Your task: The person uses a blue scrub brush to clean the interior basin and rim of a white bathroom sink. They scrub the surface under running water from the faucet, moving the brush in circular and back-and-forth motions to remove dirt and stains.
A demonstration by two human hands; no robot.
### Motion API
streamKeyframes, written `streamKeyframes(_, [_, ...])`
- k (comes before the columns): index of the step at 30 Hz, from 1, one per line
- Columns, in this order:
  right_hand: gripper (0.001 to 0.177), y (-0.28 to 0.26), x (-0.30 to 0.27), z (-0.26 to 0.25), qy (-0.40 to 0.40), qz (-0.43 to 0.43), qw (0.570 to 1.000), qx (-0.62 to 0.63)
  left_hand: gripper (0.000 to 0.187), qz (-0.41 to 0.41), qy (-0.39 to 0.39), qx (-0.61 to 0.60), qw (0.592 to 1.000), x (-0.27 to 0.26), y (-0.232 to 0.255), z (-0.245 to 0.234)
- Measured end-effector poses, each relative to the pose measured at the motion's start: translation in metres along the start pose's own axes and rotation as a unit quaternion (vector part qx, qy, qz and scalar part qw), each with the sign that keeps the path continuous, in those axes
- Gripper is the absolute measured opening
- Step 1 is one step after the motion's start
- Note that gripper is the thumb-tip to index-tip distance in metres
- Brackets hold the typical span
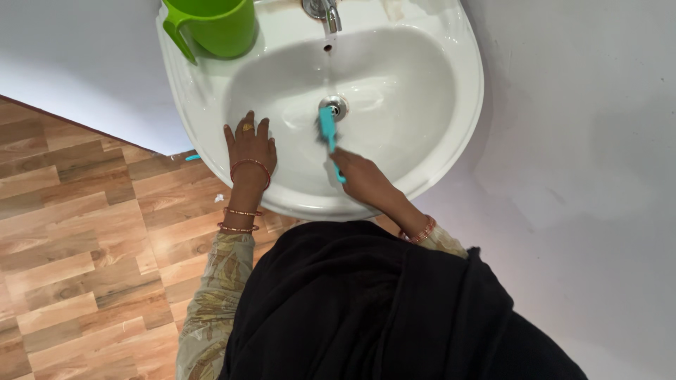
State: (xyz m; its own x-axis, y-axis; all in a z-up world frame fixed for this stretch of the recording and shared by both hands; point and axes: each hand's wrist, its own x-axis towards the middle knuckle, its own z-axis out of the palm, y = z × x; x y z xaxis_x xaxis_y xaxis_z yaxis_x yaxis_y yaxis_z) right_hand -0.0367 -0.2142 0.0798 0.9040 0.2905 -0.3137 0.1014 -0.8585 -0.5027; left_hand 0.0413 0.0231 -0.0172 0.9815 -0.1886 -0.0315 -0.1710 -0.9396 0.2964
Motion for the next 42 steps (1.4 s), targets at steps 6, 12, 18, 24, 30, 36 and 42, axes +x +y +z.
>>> streamKeyframes(6, [0.069,-0.016,-0.014,-0.011,-0.035,-0.067,0.993,0.096,0.046,0.008,0.045,-0.077,0.996,-0.003,0.001,-0.008])
streamKeyframes(12, [0.058,-0.034,-0.014,-0.018,-0.024,-0.016,0.999,0.019,0.045,-0.063,0.135,-0.145,0.978,-0.020,-0.002,-0.029])
streamKeyframes(18, [0.058,-0.064,-0.029,-0.034,0.081,-0.287,0.952,0.068,0.059,-0.142,0.296,-0.525,0.786,-0.030,-0.046,-0.003])
streamKeyframes(24, [0.062,-0.095,0.034,-0.027,0.102,-0.382,0.919,-0.005,0.074,-0.157,0.320,-0.640,0.680,-0.024,-0.063,0.039])
streamKeyframes(30, [0.057,-0.099,-0.016,-0.052,0.011,-0.362,0.932,-0.038,0.078,-0.163,0.338,-0.714,0.591,-0.023,-0.070,0.059])
streamKeyframes(36, [0.056,-0.121,0.017,-0.053,0.049,-0.336,0.940,-0.019,0.076,-0.128,0.324,-0.777,0.524,-0.024,-0.071,0.063])
streamKeyframes(42, [0.056,-0.124,-0.026,-0.057,0.032,-0.358,0.932,-0.040,0.076,-0.113,0.311,-0.808,0.488,-0.030,-0.072,0.062])
